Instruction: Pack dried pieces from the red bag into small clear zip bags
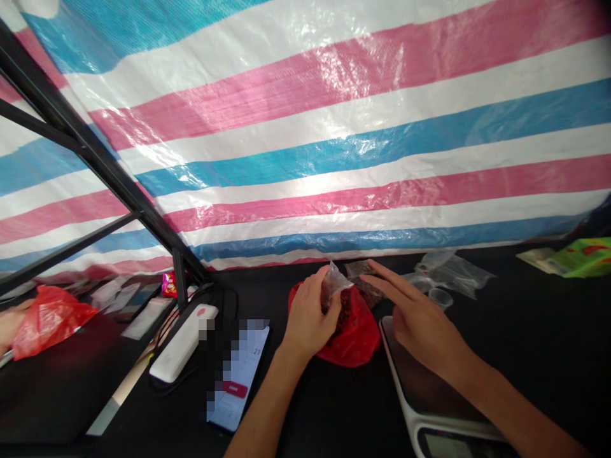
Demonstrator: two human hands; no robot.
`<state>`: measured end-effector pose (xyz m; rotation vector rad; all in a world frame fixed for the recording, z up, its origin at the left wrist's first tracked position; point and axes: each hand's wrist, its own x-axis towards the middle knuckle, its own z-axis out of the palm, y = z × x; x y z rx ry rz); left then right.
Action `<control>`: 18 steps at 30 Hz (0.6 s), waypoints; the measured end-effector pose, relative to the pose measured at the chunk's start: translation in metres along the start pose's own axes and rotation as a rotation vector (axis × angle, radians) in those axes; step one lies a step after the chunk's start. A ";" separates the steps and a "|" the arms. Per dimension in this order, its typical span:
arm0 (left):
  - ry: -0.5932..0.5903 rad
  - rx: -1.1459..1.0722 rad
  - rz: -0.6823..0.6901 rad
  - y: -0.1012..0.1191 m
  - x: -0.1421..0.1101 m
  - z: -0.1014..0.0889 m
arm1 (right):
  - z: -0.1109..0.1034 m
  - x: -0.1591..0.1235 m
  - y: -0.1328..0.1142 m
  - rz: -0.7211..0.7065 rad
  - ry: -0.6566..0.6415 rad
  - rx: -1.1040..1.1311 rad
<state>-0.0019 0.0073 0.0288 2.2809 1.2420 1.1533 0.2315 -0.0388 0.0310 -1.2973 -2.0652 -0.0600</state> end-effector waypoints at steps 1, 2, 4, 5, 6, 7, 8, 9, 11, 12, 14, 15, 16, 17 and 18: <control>-0.001 0.010 0.005 0.000 0.000 0.000 | 0.000 -0.001 0.000 0.012 -0.016 -0.002; -0.002 0.020 0.012 0.000 0.000 0.000 | 0.000 -0.001 0.000 0.020 -0.031 -0.003; -0.003 0.039 0.031 0.000 -0.001 0.001 | 0.000 -0.002 -0.001 0.028 -0.047 -0.004; -0.009 0.048 0.041 0.000 -0.001 0.001 | 0.000 -0.002 -0.001 0.027 -0.048 -0.001; -0.020 0.058 0.051 0.001 -0.001 0.000 | 0.000 -0.003 -0.002 0.021 -0.048 0.002; -0.032 0.068 0.062 0.001 -0.002 0.000 | 0.001 -0.003 -0.002 0.014 -0.045 0.007; -0.045 0.076 0.074 0.002 -0.002 0.000 | 0.001 -0.003 -0.002 0.007 -0.042 0.011; -0.058 0.083 0.086 0.003 -0.002 -0.001 | 0.002 -0.003 -0.002 -0.004 -0.043 0.016; -0.072 0.092 0.104 0.004 -0.002 -0.002 | 0.002 -0.003 -0.002 -0.028 -0.045 0.023; -0.073 0.093 0.108 0.005 -0.002 -0.003 | 0.002 -0.003 -0.003 -0.036 -0.047 0.025; -0.071 0.096 0.113 0.005 -0.002 -0.003 | 0.002 -0.003 -0.005 -0.038 -0.038 0.034; -0.071 0.100 0.116 0.005 -0.002 -0.002 | 0.002 -0.002 -0.007 -0.031 -0.024 0.038; -0.072 0.104 0.119 0.005 -0.002 -0.002 | 0.001 -0.002 -0.008 -0.019 -0.004 0.044; -0.075 0.105 0.122 0.004 -0.002 -0.001 | 0.001 -0.001 -0.010 -0.007 0.013 0.048; -0.081 0.103 0.125 0.004 -0.002 0.000 | 0.000 -0.001 -0.011 0.001 0.024 0.050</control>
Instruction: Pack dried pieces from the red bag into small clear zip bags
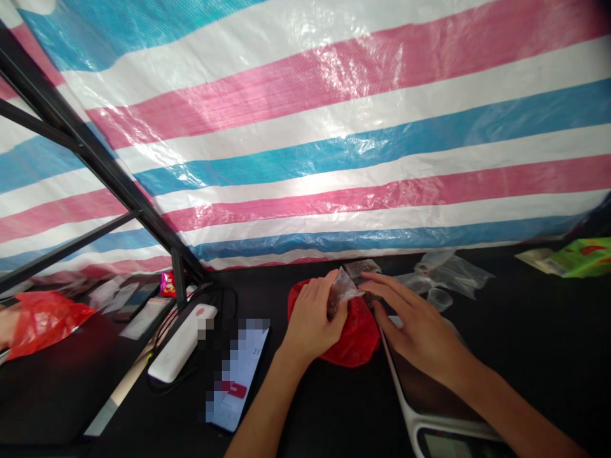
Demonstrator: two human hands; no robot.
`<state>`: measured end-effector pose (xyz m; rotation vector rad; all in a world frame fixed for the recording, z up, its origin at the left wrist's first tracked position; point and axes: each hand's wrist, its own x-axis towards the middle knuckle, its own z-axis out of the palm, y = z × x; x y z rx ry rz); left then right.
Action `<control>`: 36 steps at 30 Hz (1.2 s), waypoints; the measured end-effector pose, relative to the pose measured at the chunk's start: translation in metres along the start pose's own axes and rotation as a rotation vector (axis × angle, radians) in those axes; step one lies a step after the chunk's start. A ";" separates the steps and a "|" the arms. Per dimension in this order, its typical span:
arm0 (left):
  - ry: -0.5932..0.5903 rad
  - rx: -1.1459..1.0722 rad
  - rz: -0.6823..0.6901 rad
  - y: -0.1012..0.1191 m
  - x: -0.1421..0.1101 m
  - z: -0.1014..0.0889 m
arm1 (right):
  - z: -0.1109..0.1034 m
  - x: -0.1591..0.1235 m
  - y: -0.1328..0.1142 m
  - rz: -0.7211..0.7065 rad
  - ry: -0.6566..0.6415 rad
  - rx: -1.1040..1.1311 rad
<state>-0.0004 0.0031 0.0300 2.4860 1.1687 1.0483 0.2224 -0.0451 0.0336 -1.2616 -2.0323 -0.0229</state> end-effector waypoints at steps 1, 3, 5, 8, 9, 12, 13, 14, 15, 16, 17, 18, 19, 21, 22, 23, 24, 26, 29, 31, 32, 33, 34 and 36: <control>-0.008 -0.006 0.002 0.000 0.000 0.001 | 0.000 0.000 -0.001 0.004 0.003 -0.001; -0.023 -0.023 0.006 -0.001 0.000 0.002 | 0.000 0.001 -0.001 -0.006 -0.014 -0.008; -0.049 -0.036 0.016 -0.001 0.000 0.002 | 0.000 0.001 -0.001 -0.038 -0.030 -0.015; -0.109 -0.059 0.030 -0.002 0.001 0.001 | -0.001 0.003 0.001 -0.091 -0.010 -0.013; -0.130 -0.066 0.033 -0.002 0.001 0.000 | -0.001 0.003 0.002 -0.104 0.005 -0.011; -0.168 -0.055 0.033 -0.002 0.001 0.000 | -0.004 0.004 0.003 -0.123 0.068 0.002; -0.173 -0.045 0.029 -0.003 0.001 0.001 | -0.005 0.004 0.003 -0.123 0.089 0.007; -0.174 -0.036 0.024 -0.003 0.001 0.001 | -0.005 0.003 0.003 -0.122 0.104 0.012; -0.171 -0.030 0.021 -0.003 0.001 0.001 | -0.006 0.003 0.003 -0.120 0.110 0.017; -0.165 -0.024 0.018 -0.003 0.001 0.002 | -0.006 0.003 0.003 -0.117 0.108 0.023; -0.156 -0.018 0.017 -0.004 0.001 0.002 | -0.006 0.003 0.002 -0.112 0.103 0.030; -0.142 -0.011 0.015 -0.004 0.001 0.002 | -0.005 0.003 0.002 -0.104 0.096 0.038; -0.126 -0.005 0.010 -0.004 0.001 0.002 | -0.005 0.003 0.001 -0.093 0.092 0.046; -0.091 0.001 -0.011 -0.005 0.001 0.002 | -0.005 0.003 -0.001 -0.070 0.086 0.064; -0.079 0.000 -0.023 -0.006 0.002 0.002 | -0.005 0.003 -0.002 -0.063 0.079 0.071; -0.071 -0.003 -0.033 -0.007 0.002 0.002 | -0.005 0.003 -0.004 -0.062 0.070 0.076; -0.067 -0.006 -0.038 -0.008 0.001 0.003 | -0.005 0.004 -0.005 -0.065 0.062 0.081; -0.064 -0.009 -0.034 -0.009 0.001 0.003 | -0.006 0.004 -0.006 -0.078 0.047 0.087; -0.077 -0.012 -0.015 -0.010 0.001 0.003 | -0.007 0.005 -0.007 -0.102 0.035 0.087; -0.096 -0.006 -0.009 -0.010 0.001 0.002 | -0.007 0.006 -0.007 -0.110 0.030 0.082; -0.104 -0.001 -0.006 -0.010 0.001 0.002 | -0.007 0.006 -0.007 -0.110 0.028 0.081; -0.109 0.005 -0.003 -0.010 0.001 0.001 | -0.007 0.006 -0.007 -0.107 0.027 0.079; -0.112 0.009 0.002 -0.010 0.001 0.001 | -0.007 0.006 -0.007 -0.103 0.027 0.076; -0.106 0.011 0.014 -0.010 0.001 0.001 | -0.008 0.005 -0.007 -0.089 0.028 0.068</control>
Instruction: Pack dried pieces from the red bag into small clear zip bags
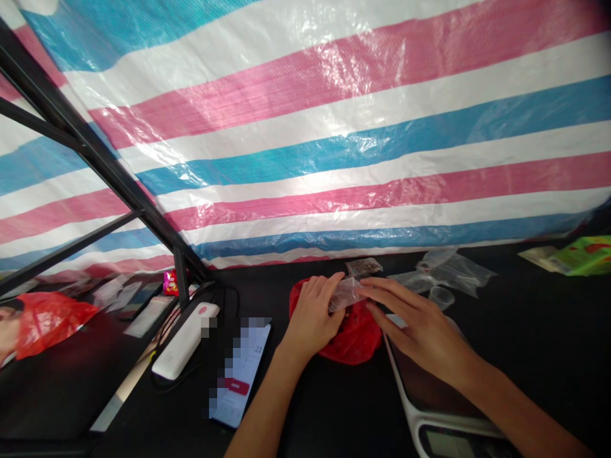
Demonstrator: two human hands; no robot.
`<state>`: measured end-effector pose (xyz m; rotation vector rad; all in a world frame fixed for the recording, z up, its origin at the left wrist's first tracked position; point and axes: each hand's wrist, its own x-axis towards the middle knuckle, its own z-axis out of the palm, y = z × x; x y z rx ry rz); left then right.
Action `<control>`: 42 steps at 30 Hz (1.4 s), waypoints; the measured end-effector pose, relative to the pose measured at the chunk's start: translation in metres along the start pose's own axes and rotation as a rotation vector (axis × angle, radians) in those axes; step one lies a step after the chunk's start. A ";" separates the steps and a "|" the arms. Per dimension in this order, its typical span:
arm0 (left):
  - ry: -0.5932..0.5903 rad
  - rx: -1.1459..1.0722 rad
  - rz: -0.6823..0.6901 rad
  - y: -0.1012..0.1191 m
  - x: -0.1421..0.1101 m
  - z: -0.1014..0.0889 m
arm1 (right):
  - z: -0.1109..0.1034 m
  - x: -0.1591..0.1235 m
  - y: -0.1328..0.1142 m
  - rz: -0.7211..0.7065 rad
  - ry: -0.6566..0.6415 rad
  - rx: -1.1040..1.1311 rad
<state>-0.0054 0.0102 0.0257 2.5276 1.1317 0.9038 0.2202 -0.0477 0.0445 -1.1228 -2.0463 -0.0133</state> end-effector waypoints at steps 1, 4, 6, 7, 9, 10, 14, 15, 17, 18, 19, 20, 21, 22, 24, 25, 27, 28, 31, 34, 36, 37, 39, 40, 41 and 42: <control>0.005 -0.001 0.006 0.000 0.000 0.000 | 0.000 -0.001 0.001 0.012 0.000 -0.005; 0.018 -0.017 0.038 0.003 -0.001 0.000 | -0.001 -0.002 0.004 0.038 0.000 -0.008; 0.031 -0.027 0.069 0.005 -0.001 -0.001 | -0.002 -0.002 0.007 0.045 0.016 -0.008; 0.044 -0.029 0.078 0.006 -0.001 -0.001 | -0.003 -0.001 0.009 0.056 0.037 -0.018; 0.084 -0.028 0.076 0.009 -0.001 -0.003 | -0.007 0.000 0.016 0.119 0.112 -0.073; 0.102 -0.026 0.066 0.009 -0.001 -0.003 | -0.010 0.001 0.021 0.170 0.158 -0.121; 0.125 -0.022 0.031 0.009 0.000 -0.007 | -0.025 -0.001 0.051 0.374 0.221 -0.364; 0.124 -0.019 0.026 0.009 0.000 -0.008 | -0.028 -0.003 0.060 0.398 0.193 -0.403; 0.124 -0.015 0.019 0.009 0.001 -0.009 | -0.033 -0.008 0.078 0.425 0.133 -0.453; 0.123 -0.014 0.017 0.009 0.001 -0.009 | -0.034 -0.011 0.085 0.423 0.110 -0.483; 0.124 -0.014 0.015 0.009 0.001 -0.009 | -0.034 -0.013 0.091 0.412 0.097 -0.516; 0.127 -0.013 0.014 0.009 0.001 -0.009 | -0.032 -0.014 0.095 0.395 0.092 -0.546; 0.130 -0.012 0.013 0.010 0.001 -0.009 | -0.030 -0.015 0.098 0.373 0.093 -0.565; 0.133 -0.010 0.013 0.010 0.001 -0.008 | -0.027 -0.016 0.099 0.349 0.094 -0.568; 0.137 -0.006 0.013 0.011 0.001 -0.008 | -0.018 -0.015 0.094 0.309 0.081 -0.520; 0.139 -0.004 0.013 0.011 0.001 -0.009 | -0.013 -0.015 0.090 0.289 0.054 -0.480; 0.146 -0.002 0.012 0.010 0.001 -0.009 | -0.003 -0.015 0.078 0.250 -0.036 -0.396; 0.151 0.000 0.011 0.010 0.001 -0.009 | 0.001 -0.016 0.073 0.233 -0.092 -0.360; 0.162 0.002 0.012 0.008 0.002 -0.009 | 0.011 -0.021 0.061 0.200 -0.234 -0.290; 0.158 -0.010 0.010 0.007 0.002 -0.008 | 0.015 -0.026 0.060 0.181 -0.301 -0.263; 0.156 -0.018 0.010 0.008 0.002 -0.008 | 0.015 -0.027 0.063 0.174 -0.292 -0.257; 0.157 -0.020 0.012 0.008 0.002 -0.008 | 0.014 -0.027 0.064 0.173 -0.279 -0.256; 0.158 -0.020 0.016 0.008 0.002 -0.008 | 0.013 -0.027 0.067 0.178 -0.262 -0.249; 0.157 -0.019 0.018 0.008 0.002 -0.007 | 0.013 -0.026 0.067 0.184 -0.260 -0.245; 0.156 -0.020 0.019 0.008 0.002 -0.007 | 0.012 -0.026 0.067 0.190 -0.263 -0.242; 0.155 -0.020 0.019 0.008 0.002 -0.007 | 0.012 -0.026 0.068 0.195 -0.266 -0.241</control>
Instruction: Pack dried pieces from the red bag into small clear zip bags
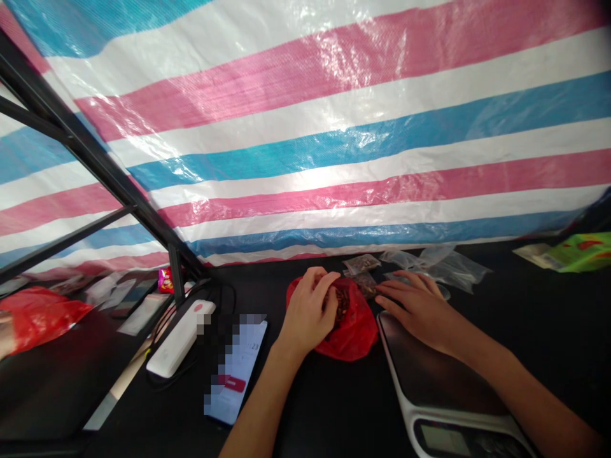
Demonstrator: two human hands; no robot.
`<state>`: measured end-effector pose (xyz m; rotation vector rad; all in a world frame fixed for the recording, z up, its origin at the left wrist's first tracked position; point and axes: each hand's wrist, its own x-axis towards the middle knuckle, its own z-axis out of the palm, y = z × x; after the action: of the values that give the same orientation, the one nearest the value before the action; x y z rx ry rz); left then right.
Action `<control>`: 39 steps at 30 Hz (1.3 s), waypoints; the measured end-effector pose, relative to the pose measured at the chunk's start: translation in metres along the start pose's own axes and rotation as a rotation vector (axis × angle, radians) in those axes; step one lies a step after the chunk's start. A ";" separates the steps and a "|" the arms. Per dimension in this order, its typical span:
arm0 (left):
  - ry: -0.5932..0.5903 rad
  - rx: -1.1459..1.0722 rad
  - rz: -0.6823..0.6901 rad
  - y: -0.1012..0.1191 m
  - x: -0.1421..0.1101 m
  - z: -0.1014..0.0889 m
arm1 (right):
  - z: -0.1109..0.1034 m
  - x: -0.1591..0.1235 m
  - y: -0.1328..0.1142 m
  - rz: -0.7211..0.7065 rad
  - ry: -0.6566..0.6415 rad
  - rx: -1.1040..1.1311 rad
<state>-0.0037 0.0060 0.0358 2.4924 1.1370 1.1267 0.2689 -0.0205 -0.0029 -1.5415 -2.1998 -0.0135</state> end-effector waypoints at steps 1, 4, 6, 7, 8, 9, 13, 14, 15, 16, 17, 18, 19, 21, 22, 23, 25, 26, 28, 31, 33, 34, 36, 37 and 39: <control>-0.001 -0.001 0.001 0.000 0.000 0.000 | 0.000 0.000 0.000 0.005 -0.003 -0.001; -0.008 0.000 0.006 -0.001 0.000 0.001 | 0.000 0.000 -0.001 0.010 -0.015 -0.014; -0.018 0.001 0.007 -0.001 0.000 0.001 | 0.000 0.000 -0.002 0.000 -0.035 -0.014; -0.022 0.001 0.005 -0.001 0.000 0.001 | 0.000 0.000 -0.003 -0.007 -0.049 -0.008; -0.024 -0.001 0.004 -0.001 0.000 0.001 | -0.001 0.000 -0.004 -0.015 -0.067 0.000; -0.024 -0.002 0.002 -0.001 0.000 0.001 | -0.001 0.000 -0.005 -0.020 -0.084 0.011; -0.021 -0.004 -0.002 -0.001 0.000 0.001 | -0.004 0.001 -0.008 -0.017 -0.104 0.042; -0.023 -0.004 -0.004 -0.002 0.000 0.001 | -0.005 0.002 -0.008 -0.016 -0.094 0.046; -0.024 -0.005 -0.005 -0.002 0.000 0.001 | -0.004 0.002 -0.007 -0.018 -0.082 0.049; -0.025 -0.006 -0.007 -0.002 0.000 0.001 | -0.004 0.003 -0.007 -0.018 -0.070 0.053; -0.026 -0.007 -0.008 -0.003 0.000 0.001 | -0.004 0.003 -0.006 -0.014 -0.057 0.059; -0.026 -0.009 -0.009 -0.003 0.000 0.001 | -0.004 0.004 -0.006 -0.007 -0.039 0.064; -0.027 -0.014 -0.009 -0.004 0.000 0.000 | -0.005 0.006 -0.005 0.005 -0.015 0.071; -0.021 -0.033 -0.011 -0.004 0.000 0.000 | -0.009 0.009 -0.005 0.027 0.048 0.088; -0.011 -0.049 -0.015 -0.004 0.000 0.000 | -0.012 0.010 -0.006 0.030 0.090 0.101; 0.004 -0.072 -0.026 -0.004 0.000 0.001 | -0.016 0.012 -0.008 0.025 0.135 0.116; 0.055 -0.148 -0.071 -0.003 0.001 0.002 | -0.026 0.013 -0.012 -0.009 0.223 0.159; 0.091 -0.208 -0.113 -0.002 0.002 0.003 | -0.031 0.013 -0.015 -0.036 0.259 0.182; 0.167 -0.382 -0.239 -0.003 0.005 0.005 | -0.040 0.012 -0.023 -0.102 0.280 0.226; 0.198 -0.729 -0.454 -0.008 0.009 0.008 | -0.047 0.008 -0.035 -0.192 0.228 0.268; 0.160 -0.916 -0.554 -0.011 0.010 0.009 | -0.048 0.007 -0.042 -0.223 0.192 0.277; 0.132 -0.977 -0.590 -0.012 0.011 0.009 | -0.048 0.006 -0.044 -0.231 0.180 0.275; 0.074 -1.055 -0.639 -0.012 0.011 0.008 | -0.048 0.005 -0.046 -0.235 0.162 0.263; 0.047 -1.088 -0.649 -0.012 0.011 0.007 | -0.048 0.005 -0.045 -0.234 0.158 0.255; 0.010 -1.148 -0.646 -0.010 0.010 0.007 | -0.048 0.005 -0.044 -0.226 0.157 0.242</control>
<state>-0.0008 0.0211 0.0324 1.1415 0.8063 1.1004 0.2451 -0.0450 0.0527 -1.1204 -2.1495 0.0572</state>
